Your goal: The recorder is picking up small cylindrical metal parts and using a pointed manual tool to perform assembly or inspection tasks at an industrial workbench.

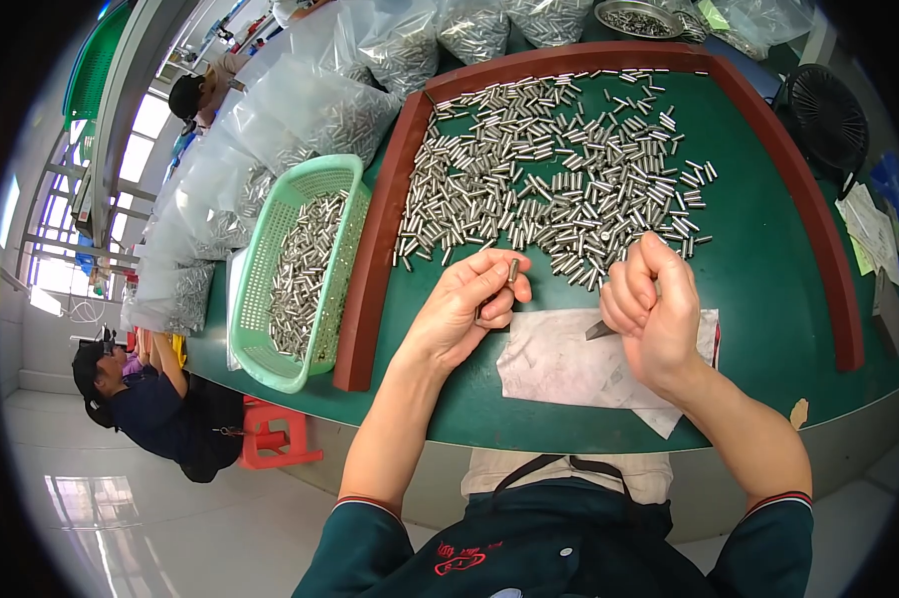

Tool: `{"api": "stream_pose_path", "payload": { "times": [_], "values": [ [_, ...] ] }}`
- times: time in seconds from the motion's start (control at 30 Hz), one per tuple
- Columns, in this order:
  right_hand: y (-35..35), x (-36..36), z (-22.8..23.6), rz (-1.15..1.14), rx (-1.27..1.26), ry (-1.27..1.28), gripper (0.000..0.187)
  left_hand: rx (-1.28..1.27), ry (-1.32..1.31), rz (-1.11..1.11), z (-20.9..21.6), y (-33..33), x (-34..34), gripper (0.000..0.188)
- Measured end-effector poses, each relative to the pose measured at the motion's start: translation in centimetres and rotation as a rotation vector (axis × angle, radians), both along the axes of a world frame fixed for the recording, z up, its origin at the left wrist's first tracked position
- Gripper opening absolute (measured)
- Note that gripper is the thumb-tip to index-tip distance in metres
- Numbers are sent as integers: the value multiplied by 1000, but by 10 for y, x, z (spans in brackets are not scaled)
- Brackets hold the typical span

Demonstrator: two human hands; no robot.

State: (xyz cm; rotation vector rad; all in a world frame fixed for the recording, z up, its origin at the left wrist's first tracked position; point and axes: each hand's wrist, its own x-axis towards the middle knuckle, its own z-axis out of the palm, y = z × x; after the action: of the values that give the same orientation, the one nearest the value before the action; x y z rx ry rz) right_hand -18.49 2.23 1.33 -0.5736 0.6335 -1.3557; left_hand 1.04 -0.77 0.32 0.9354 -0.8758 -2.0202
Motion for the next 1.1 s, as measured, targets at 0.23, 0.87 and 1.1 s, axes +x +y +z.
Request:
{"api": "stream_pose_path", "payload": {
  "times": [0.23,0.87,1.1],
  "values": [
    [1,1,0,-2,-6,4,42,21,-26,18,3,1,-1,17],
    [7,2,0,-4,-150,-2,42,-820,-1074,-272,11,37,-30,14],
    [11,10,-5,26,-114,8,43,-779,-1057,-242,11,38,-31,12]
  ]
}}
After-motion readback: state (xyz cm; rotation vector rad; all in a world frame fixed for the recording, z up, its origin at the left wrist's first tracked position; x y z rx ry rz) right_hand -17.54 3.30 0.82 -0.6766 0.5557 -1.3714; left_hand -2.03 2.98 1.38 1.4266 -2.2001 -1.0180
